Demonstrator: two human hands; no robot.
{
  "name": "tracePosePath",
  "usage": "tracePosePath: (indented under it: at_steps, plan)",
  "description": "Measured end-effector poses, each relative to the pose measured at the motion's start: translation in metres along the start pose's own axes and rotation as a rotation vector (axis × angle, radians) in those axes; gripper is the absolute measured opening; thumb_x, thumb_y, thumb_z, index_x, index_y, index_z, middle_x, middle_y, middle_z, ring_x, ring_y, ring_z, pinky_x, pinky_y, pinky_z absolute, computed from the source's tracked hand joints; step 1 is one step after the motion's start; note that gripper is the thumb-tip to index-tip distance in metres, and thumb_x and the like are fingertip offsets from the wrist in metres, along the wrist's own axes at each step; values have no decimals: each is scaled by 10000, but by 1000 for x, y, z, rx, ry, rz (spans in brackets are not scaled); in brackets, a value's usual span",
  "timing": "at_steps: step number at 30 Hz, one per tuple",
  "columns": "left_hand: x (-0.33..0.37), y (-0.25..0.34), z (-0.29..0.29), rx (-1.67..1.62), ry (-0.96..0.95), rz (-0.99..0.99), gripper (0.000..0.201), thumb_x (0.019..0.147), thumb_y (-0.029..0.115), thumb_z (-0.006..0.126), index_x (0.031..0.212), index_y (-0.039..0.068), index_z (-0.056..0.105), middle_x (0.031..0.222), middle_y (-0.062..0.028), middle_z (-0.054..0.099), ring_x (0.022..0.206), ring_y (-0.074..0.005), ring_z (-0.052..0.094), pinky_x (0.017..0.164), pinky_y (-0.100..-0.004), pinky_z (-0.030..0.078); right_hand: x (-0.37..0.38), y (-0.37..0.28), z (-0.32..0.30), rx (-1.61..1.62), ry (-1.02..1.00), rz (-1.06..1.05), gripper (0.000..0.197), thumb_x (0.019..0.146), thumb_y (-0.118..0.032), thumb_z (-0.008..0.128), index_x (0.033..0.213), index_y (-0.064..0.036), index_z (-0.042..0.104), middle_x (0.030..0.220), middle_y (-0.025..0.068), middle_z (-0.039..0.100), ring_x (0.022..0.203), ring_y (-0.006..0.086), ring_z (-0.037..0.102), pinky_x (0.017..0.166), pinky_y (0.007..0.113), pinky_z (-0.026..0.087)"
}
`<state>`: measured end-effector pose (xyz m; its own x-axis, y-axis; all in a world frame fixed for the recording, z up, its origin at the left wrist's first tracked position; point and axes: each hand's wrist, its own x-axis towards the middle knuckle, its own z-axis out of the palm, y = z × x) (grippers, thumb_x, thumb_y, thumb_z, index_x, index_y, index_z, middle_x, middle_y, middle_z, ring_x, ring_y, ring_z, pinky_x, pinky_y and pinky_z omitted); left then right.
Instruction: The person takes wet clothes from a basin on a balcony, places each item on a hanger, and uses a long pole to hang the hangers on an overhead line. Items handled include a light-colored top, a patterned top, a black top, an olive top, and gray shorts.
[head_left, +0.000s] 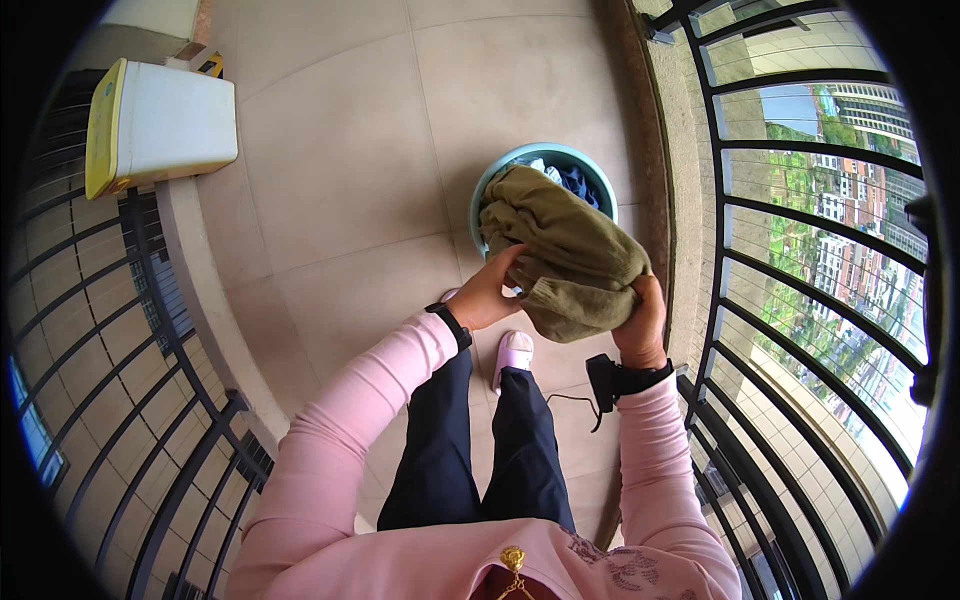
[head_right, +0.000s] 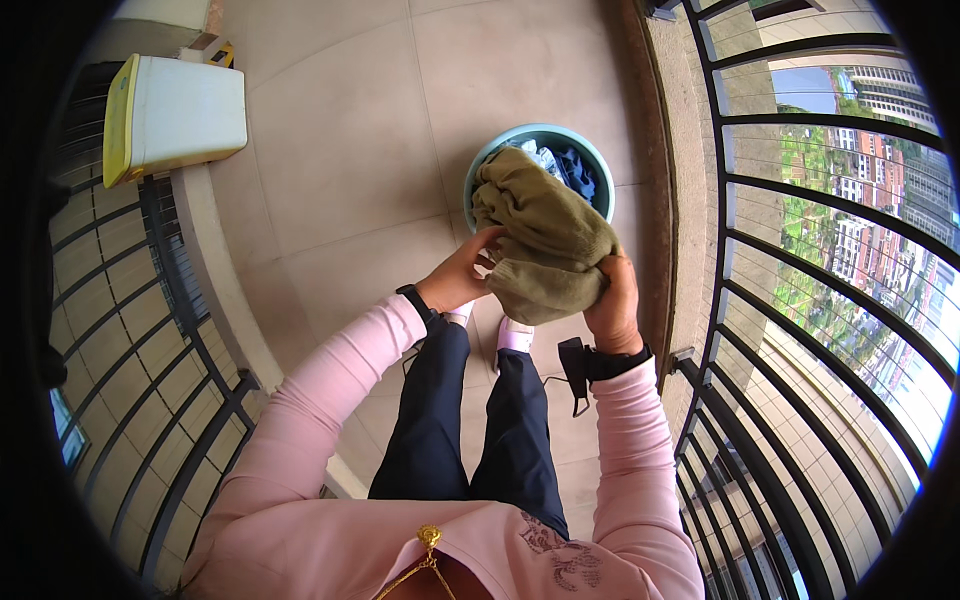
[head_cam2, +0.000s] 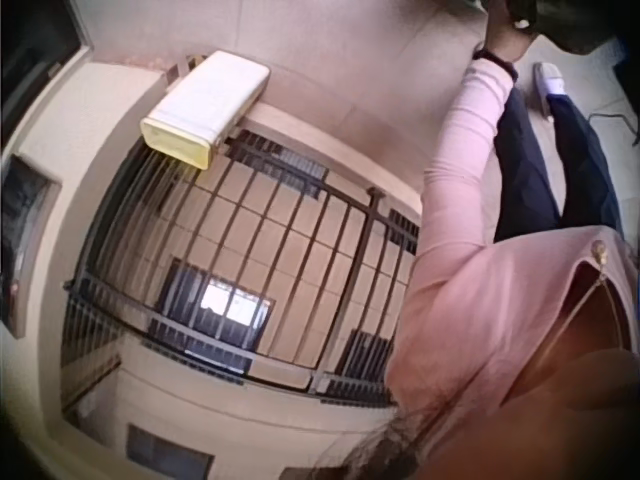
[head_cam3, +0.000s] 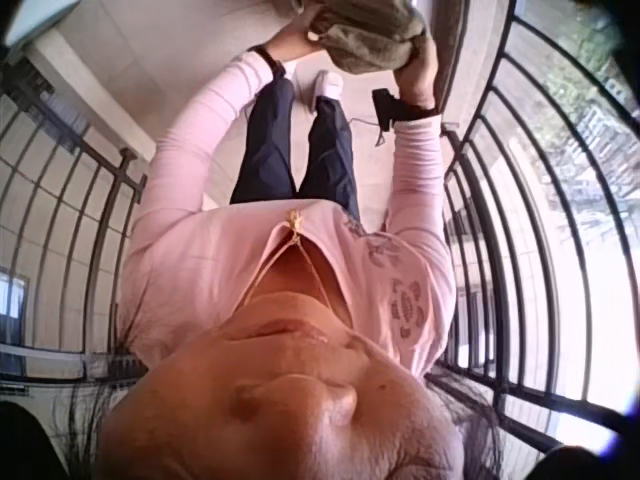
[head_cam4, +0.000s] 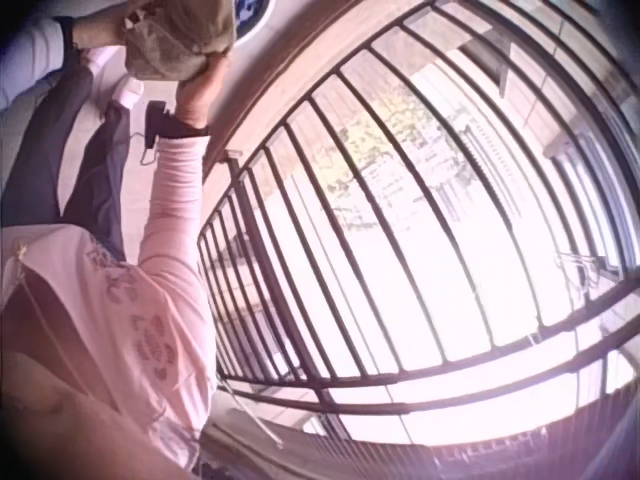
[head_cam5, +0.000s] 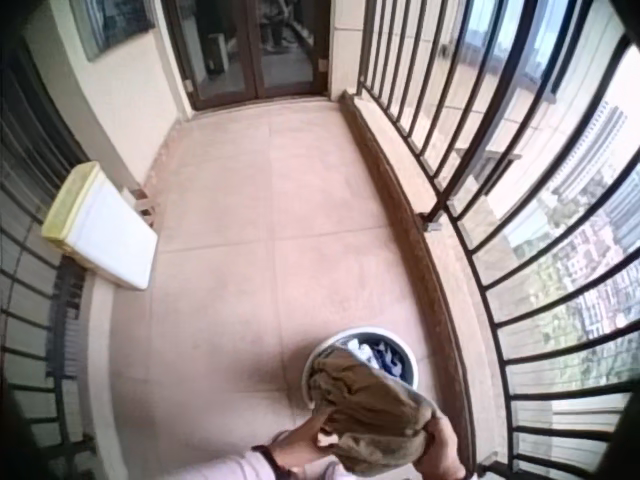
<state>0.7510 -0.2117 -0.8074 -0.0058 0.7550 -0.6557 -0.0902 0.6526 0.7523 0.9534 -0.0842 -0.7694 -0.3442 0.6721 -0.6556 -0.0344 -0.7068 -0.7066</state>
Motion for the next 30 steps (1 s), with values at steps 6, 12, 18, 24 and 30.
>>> tracePosePath:
  at_steps: [6,12,18,24,30]
  plan:
    - [-62,101,56,173,-60,410,639,759,116,679,1327,83,387,1216,-202,443,1105,-367,480,937,-385,425,-104,-126,20,354,28,-23,474,877,-307,390,1182,31,525,1198,165,572,1082,264,561,961,376,427]
    - [-132,158,58,-221,-139,352,198,880,141,547,1026,16,594,850,-154,634,816,-294,621,746,-348,476,-184,-178,53,-14,179,-253,438,950,-298,399,1236,19,496,1189,131,575,1091,232,552,956,352,427]
    - [-203,231,3,-204,-16,581,169,941,166,533,975,12,594,831,5,589,794,-59,512,721,-221,435,-250,-225,72,-31,205,-355,329,917,-259,552,1132,-11,579,1043,68,614,954,139,584,839,256,459]
    - [-288,308,-24,-209,-171,716,183,965,182,488,923,20,562,803,41,549,770,-36,478,703,-195,412,-314,-247,82,-258,162,-548,376,922,-294,561,1115,28,577,1015,66,621,923,117,578,822,240,449]
    - [-373,382,-36,60,-153,1035,158,952,169,528,911,23,573,774,54,537,735,-20,455,673,-182,401,-397,-279,102,-141,18,-672,342,933,-335,548,960,-7,640,839,22,641,768,74,592,691,212,467]
